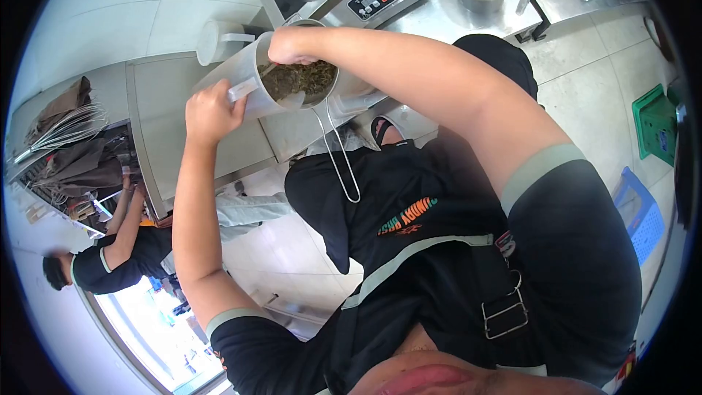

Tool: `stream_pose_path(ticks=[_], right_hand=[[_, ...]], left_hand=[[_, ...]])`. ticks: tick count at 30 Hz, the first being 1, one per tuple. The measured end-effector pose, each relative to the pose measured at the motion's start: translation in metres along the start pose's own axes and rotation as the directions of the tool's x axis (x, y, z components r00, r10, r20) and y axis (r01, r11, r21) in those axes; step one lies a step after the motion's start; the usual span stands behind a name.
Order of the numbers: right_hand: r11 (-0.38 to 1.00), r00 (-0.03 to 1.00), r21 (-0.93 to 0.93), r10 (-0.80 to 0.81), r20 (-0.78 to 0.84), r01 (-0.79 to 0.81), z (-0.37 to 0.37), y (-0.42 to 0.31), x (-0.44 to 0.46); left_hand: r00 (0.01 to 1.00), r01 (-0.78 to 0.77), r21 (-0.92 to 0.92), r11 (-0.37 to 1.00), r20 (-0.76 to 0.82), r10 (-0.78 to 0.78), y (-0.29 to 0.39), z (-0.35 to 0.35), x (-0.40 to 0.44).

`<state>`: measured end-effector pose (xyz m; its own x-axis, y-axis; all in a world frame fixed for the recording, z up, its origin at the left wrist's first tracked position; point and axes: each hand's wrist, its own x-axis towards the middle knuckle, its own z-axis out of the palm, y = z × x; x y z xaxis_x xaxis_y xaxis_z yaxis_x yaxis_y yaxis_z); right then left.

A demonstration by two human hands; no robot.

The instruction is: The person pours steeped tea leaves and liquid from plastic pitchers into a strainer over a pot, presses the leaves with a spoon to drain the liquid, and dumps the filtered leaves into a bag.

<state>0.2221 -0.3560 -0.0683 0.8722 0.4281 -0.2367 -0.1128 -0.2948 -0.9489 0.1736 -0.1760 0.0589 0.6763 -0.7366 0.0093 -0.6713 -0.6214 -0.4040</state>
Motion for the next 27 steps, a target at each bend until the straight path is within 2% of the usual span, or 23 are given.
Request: stream_pose_path(ticks=[1,2,3,4,5,6,8,10,12,14,15,19,21,24,25,27], right_hand=[[1.0,1.0,-0.003,0.002,0.003,-0.002,-0.002,0.005,0.011],[0.852,0.971,-0.465,-0.204,0.128,0.24,-0.006,0.009,0.022],[0.455,0.89,-0.771,-0.315,0.329,0.445,-0.01,0.007,0.022],[0.455,0.89,-0.77,-0.314,0.332,0.447,-0.012,0.008,0.019],[0.757,0.952,-0.578,-0.244,0.182,0.305,-0.02,0.01,0.017],[0.948,0.991,-0.289,-0.118,0.063,0.132,-0.031,0.008,0.006],[0.956,0.993,-0.272,-0.096,0.069,0.111,-0.049,0.003,-0.011],[0.994,0.996,-0.097,0.047,0.074,-0.04,-0.059,0.008,-0.009],[0.993,0.997,-0.12,0.009,0.083,0.001,-0.066,0.008,-0.011],[0.978,0.991,-0.2,0.079,0.107,-0.056,-0.08,0.002,-0.026],[0.958,0.993,-0.284,0.013,0.119,0.022,-0.082,0.005,-0.025],[0.954,0.996,-0.296,0.057,0.068,-0.035,-0.085,0.015,-0.02],[0.978,0.996,-0.194,-0.085,-0.022,0.079,-0.08,0.01,-0.023],[0.986,0.991,-0.107,-0.128,0.032,0.13,-0.076,-0.007,-0.036],[0.995,0.991,0.021,-0.099,0.095,0.097,-0.069,-0.009,-0.031],[0.981,0.982,0.079,-0.181,0.057,0.177,-0.038,-0.013,-0.032]], left_hand=[[0.999,0.04,-0.006,0.999,0.03,-0.039,0.001,-0.001,0.0],[0.995,0.079,-0.009,0.997,0.061,-0.079,0.001,-0.002,0.0],[0.995,0.082,-0.011,0.997,0.062,-0.081,0.001,-0.002,0.001],[0.994,0.086,-0.012,0.996,0.069,-0.085,0.0,-0.002,0.003],[0.993,0.09,-0.013,0.996,0.075,-0.089,-0.001,-0.003,0.004],[0.993,0.092,-0.014,0.996,0.076,-0.091,-0.001,-0.004,0.006],[0.983,0.143,-0.023,0.989,0.12,-0.14,0.002,-0.008,0.01],[0.982,0.149,-0.024,0.989,0.124,-0.145,0.001,-0.01,0.012],[0.979,0.157,-0.024,0.987,0.133,-0.152,0.002,-0.013,0.013],[0.982,0.148,-0.055,0.987,0.131,-0.14,0.001,-0.017,0.013],[0.981,0.15,-0.055,0.987,0.133,-0.141,0.001,-0.018,0.012],[0.977,0.157,-0.028,0.987,0.152,-0.151,0.0,-0.021,0.012],[0.977,0.159,-0.021,0.987,0.145,-0.154,-0.001,-0.023,0.012],[0.977,0.176,-0.047,0.983,0.13,-0.168,0.001,-0.024,0.011],[0.975,0.181,-0.043,0.983,0.142,-0.173,0.002,-0.025,0.012],[0.973,0.184,-0.039,0.982,0.151,-0.176,0.003,-0.026,0.012]])
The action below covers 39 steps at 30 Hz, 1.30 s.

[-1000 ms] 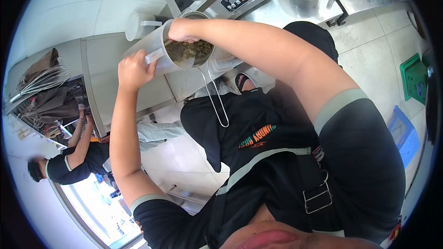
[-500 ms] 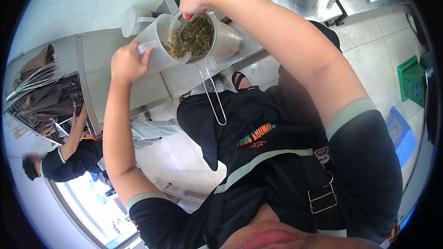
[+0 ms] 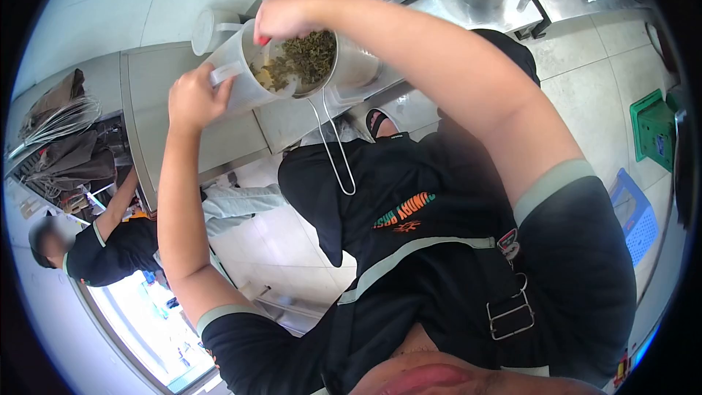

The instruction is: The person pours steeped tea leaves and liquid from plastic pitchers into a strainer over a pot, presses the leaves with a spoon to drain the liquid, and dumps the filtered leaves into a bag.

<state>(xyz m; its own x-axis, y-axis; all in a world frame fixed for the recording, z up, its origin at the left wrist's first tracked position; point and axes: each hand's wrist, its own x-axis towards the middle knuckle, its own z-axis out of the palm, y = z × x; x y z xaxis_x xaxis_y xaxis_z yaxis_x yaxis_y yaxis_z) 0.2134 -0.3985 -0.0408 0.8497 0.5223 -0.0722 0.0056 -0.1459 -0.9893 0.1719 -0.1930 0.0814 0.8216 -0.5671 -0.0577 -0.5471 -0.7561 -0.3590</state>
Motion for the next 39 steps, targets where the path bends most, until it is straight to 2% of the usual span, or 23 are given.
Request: stream_pose_path(ticks=[1,3,4,6,7,9,11,13,15,16,17,19,20,22,23,25,26,27,29,30,33,35,39], right_hand=[[0.999,0.999,0.036,0.008,0.052,-0.01,0.011,0.001,-0.001],[0.996,0.993,-0.086,-0.019,0.115,0.029,0.031,0.01,0.009],[0.996,0.993,-0.086,-0.021,0.112,0.031,0.032,0.021,0.022],[0.931,0.988,-0.34,-0.098,0.119,0.133,0.028,0.039,0.05],[0.844,0.991,-0.531,-0.006,0.136,0.078,0.008,0.016,0.026],[0.876,0.993,-0.482,0.057,0.099,-0.003,-0.015,0.01,0.007],[0.876,0.995,-0.475,-0.055,0.086,0.089,-0.03,0.016,0.008],[0.861,1.0,-0.509,-0.002,0.026,0.015,-0.034,0.011,0.01],[0.99,0.994,-0.121,0.079,0.076,-0.07,-0.029,0.008,0.01],[0.997,0.991,0.047,-0.065,0.114,0.06,-0.021,0.01,0.006],[0.997,0.991,0.046,-0.059,0.116,0.054,-0.01,0.009,0.005],[0.98,0.985,0.103,-0.174,0.016,0.171,0.018,0.009,0.014],[0.979,0.984,0.105,-0.175,0.017,0.172,0.03,0.009,0.023],[0.897,0.966,0.36,-0.246,-0.076,0.256,0.053,0.019,0.046],[0.898,0.966,0.358,-0.247,-0.076,0.258,0.058,0.02,0.052],[0.954,0.962,0.134,-0.273,0.009,0.269,0.067,0.01,0.047],[0.892,0.895,0.087,-0.438,-0.086,0.444,0.07,0.008,0.034],[0.891,0.895,0.092,-0.438,-0.084,0.445,0.068,0.0,0.02],[0.907,0.957,0.31,-0.258,-0.131,0.287,0.064,-0.01,0.0],[0.906,0.958,0.314,-0.256,-0.13,0.285,0.06,-0.012,-0.002],[0.978,0.983,0.125,-0.158,-0.089,0.169,0.049,-0.013,0.008],[0.987,0.999,-0.153,0.039,-0.037,-0.044,0.042,0.0,0.036],[0.967,0.994,-0.232,0.109,-0.007,-0.107,0.021,0.01,0.033]], left_hand=[[1.0,-0.022,0.005,1.0,-0.012,0.022,0.001,0.0,0.0],[0.999,-0.047,0.012,0.999,-0.026,0.047,0.0,0.002,0.001],[0.996,-0.075,0.015,0.997,-0.054,0.076,-0.001,0.004,0.001],[0.993,-0.09,0.02,0.996,-0.075,0.091,-0.002,0.005,-0.001],[0.996,-0.071,0.027,0.997,-0.05,0.072,0.0,0.003,-0.001],[0.998,-0.049,0.032,0.998,-0.023,0.05,0.0,0.002,-0.002],[1.0,-0.022,0.018,1.0,-0.011,0.022,-0.002,0.004,-0.001],[0.999,-0.035,0.006,0.999,-0.038,0.035,-0.007,0.005,-0.001],[0.998,-0.046,-0.011,0.999,-0.05,0.045,-0.005,0.005,-0.003],[0.999,-0.03,-0.013,0.999,-0.044,0.03,-0.003,0.004,-0.003],[0.999,-0.014,-0.014,1.0,-0.04,0.014,-0.002,0.002,-0.003],[0.998,-0.032,-0.033,0.999,-0.06,0.03,-0.002,0.001,-0.002],[0.995,-0.048,-0.047,0.998,-0.084,0.044,-0.003,0.0,-0.002],[0.993,-0.067,-0.013,0.998,-0.101,0.065,-0.001,0.0,-0.005],[0.989,-0.085,0.02,0.996,-0.122,0.087,0.0,0.0,-0.005],[0.985,-0.1,0.031,0.995,-0.141,0.103,0.006,0.002,-0.004],[0.981,-0.119,0.04,0.992,-0.152,0.124,0.008,0.003,-0.006],[0.981,-0.117,0.041,0.992,-0.148,0.122,0.009,0.004,-0.006],[0.982,-0.109,0.034,0.993,-0.151,0.113,0.01,0.006,-0.004],[0.983,-0.109,0.034,0.993,-0.147,0.113,0.009,0.007,-0.004],[0.98,-0.123,0.049,0.991,-0.149,0.129,0.005,0.011,-0.003],[0.993,-0.073,0.052,0.996,-0.092,0.078,0.001,0.013,-0.003],[0.996,-0.052,0.029,0.998,-0.07,0.054,-0.01,0.019,-0.005]])
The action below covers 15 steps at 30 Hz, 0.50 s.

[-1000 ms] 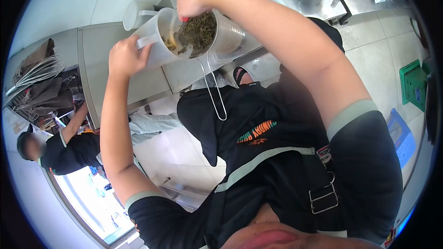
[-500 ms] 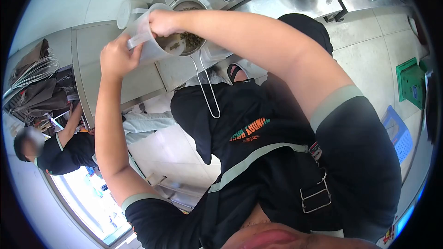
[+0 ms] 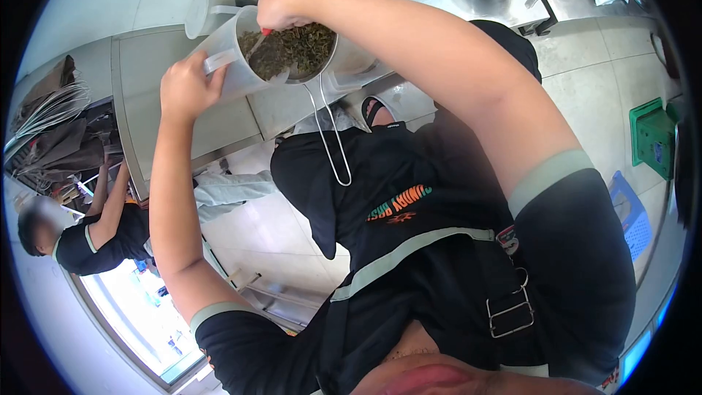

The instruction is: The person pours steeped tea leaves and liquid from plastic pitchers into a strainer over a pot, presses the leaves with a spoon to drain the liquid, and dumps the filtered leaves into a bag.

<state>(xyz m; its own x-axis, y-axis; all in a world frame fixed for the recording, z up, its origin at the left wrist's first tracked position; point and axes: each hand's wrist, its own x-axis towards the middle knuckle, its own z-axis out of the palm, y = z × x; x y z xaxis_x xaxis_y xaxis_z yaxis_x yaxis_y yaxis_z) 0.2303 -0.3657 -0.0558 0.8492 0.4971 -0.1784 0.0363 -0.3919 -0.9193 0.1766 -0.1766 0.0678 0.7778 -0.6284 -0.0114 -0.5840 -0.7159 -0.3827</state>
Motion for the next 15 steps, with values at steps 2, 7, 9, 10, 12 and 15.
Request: stream_pose_path(ticks=[2,7,9,10,12,15], right_hand=[[0.999,0.996,0.014,0.046,0.073,-0.047,-0.01,0.006,0.0],[0.984,0.986,0.117,0.122,0.112,-0.135,-0.037,0.023,-0.008],[0.967,0.979,0.171,0.172,0.113,-0.19,-0.045,0.02,-0.01],[0.967,0.976,0.163,0.177,0.123,-0.196,-0.048,0.029,-0.002],[0.968,0.974,0.15,0.181,0.133,-0.2,-0.056,0.054,0.019],[0.579,0.863,-0.652,-0.429,0.266,0.489,-0.062,0.072,0.018]], left_hand=[[0.999,0.039,-0.014,0.999,0.025,-0.039,-0.004,-0.001,-0.003],[0.999,0.04,-0.099,0.994,-0.022,-0.043,-0.011,0.001,-0.006],[0.997,0.06,-0.133,0.989,-0.04,-0.066,-0.015,0.001,-0.008],[0.996,0.062,-0.149,0.987,-0.051,-0.07,-0.017,0.002,-0.011],[0.995,0.065,-0.164,0.984,-0.066,-0.077,-0.022,0.004,-0.015],[0.989,0.132,-0.193,0.972,-0.038,-0.142,-0.033,0.009,-0.02]])
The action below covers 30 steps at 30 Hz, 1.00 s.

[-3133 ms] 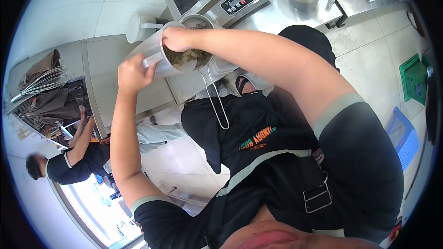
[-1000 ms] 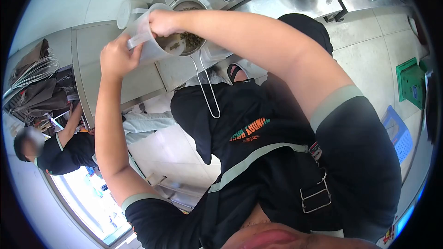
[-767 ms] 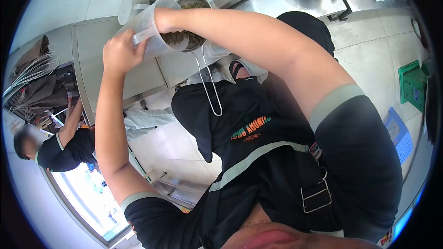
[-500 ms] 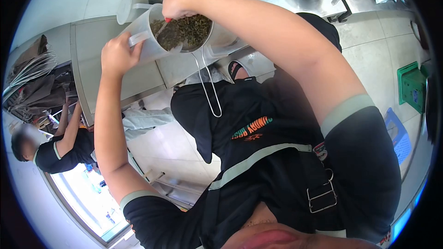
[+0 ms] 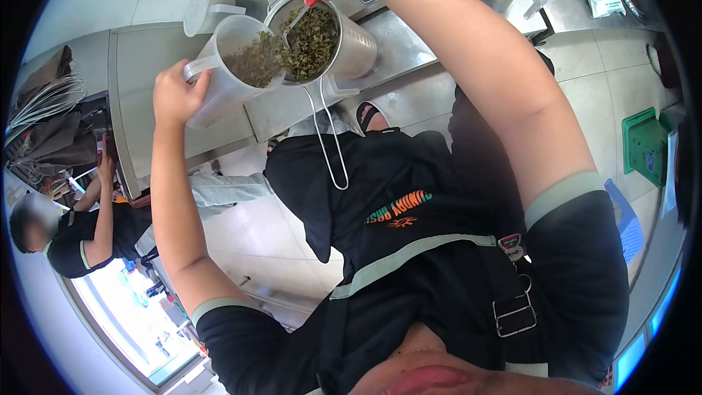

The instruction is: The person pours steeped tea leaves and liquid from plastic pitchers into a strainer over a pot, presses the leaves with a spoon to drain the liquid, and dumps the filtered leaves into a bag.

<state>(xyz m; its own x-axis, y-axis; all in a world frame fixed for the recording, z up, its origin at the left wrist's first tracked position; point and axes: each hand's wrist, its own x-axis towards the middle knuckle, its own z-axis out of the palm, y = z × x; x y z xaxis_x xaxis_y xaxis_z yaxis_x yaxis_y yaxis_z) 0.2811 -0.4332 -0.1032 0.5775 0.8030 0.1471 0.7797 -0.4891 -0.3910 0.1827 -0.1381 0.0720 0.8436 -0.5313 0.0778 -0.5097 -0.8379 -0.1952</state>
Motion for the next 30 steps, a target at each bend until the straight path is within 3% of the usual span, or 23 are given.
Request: stream_pose_path(ticks=[2,3,5,8,12,14,15,16,17,18,19,22,27,30], right_hand=[[0.873,0.907,0.246,0.405,0.119,-0.422,-0.022,-0.025,-0.017],[0.873,0.907,0.245,0.404,0.119,-0.422,-0.015,-0.019,-0.014],[0.985,0.985,-0.031,0.17,-0.029,-0.171,0.003,-0.001,-0.004],[0.982,0.994,-0.162,0.091,-0.052,-0.099,0.0,0.001,-0.009],[0.979,0.987,-0.14,0.138,-0.086,-0.149,-0.02,-0.003,-0.012],[0.94,0.95,-0.316,-0.211,-0.231,0.132,-0.02,0.008,-0.008],[0.937,0.949,-0.32,-0.218,-0.227,0.138,-0.023,0.0,-0.009],[0.994,0.957,0.1,0.058,-0.283,-0.031,-0.028,-0.02,-0.014],[0.844,0.918,0.503,0.331,-0.218,-0.185,-0.033,-0.042,-0.021],[0.701,0.868,0.66,0.473,-0.149,-0.269,-0.039,-0.067,-0.031],[0.698,0.887,0.679,0.436,-0.15,-0.229,-0.034,-0.07,-0.027],[0.805,0.907,0.484,0.417,-0.05,-0.343,-0.024,-0.075,-0.021],[0.79,0.9,0.485,0.435,-0.015,-0.374,-0.028,-0.07,-0.035],[0.754,0.894,0.534,0.449,0.009,-0.384,-0.036,-0.069,-0.035]], left_hand=[[0.998,0.06,-0.08,0.995,-0.008,-0.06,-0.005,0.001,-0.001],[0.998,0.061,-0.081,0.995,-0.01,-0.062,-0.005,0.0,-0.001],[0.993,0.119,-0.107,0.987,0.005,-0.12,-0.006,-0.002,-0.002],[0.991,0.131,-0.161,0.978,0.008,-0.132,-0.01,-0.004,-0.001],[0.988,0.152,-0.152,0.977,0.016,-0.151,-0.006,-0.012,-0.002],[0.985,0.174,-0.201,0.964,0.028,-0.172,-0.009,-0.012,-0.004],[0.984,0.179,-0.202,0.963,0.024,-0.178,-0.011,-0.012,-0.005],[0.982,0.186,-0.198,0.962,0.025,-0.185,-0.013,-0.012,-0.006],[0.981,0.192,-0.195,0.962,0.026,-0.191,-0.015,-0.012,-0.007],[0.981,0.194,-0.197,0.961,0.019,-0.194,-0.016,-0.011,-0.008],[0.98,0.2,-0.218,0.955,0.031,-0.198,-0.016,-0.01,-0.008],[0.976,0.215,-0.236,0.948,0.04,-0.212,-0.014,-0.01,-0.011],[0.958,0.277,-0.31,0.91,0.013,-0.287,-0.034,0.0,-0.033],[0.907,0.397,-0.393,0.829,0.032,-0.419,-0.054,0.01,-0.049]])
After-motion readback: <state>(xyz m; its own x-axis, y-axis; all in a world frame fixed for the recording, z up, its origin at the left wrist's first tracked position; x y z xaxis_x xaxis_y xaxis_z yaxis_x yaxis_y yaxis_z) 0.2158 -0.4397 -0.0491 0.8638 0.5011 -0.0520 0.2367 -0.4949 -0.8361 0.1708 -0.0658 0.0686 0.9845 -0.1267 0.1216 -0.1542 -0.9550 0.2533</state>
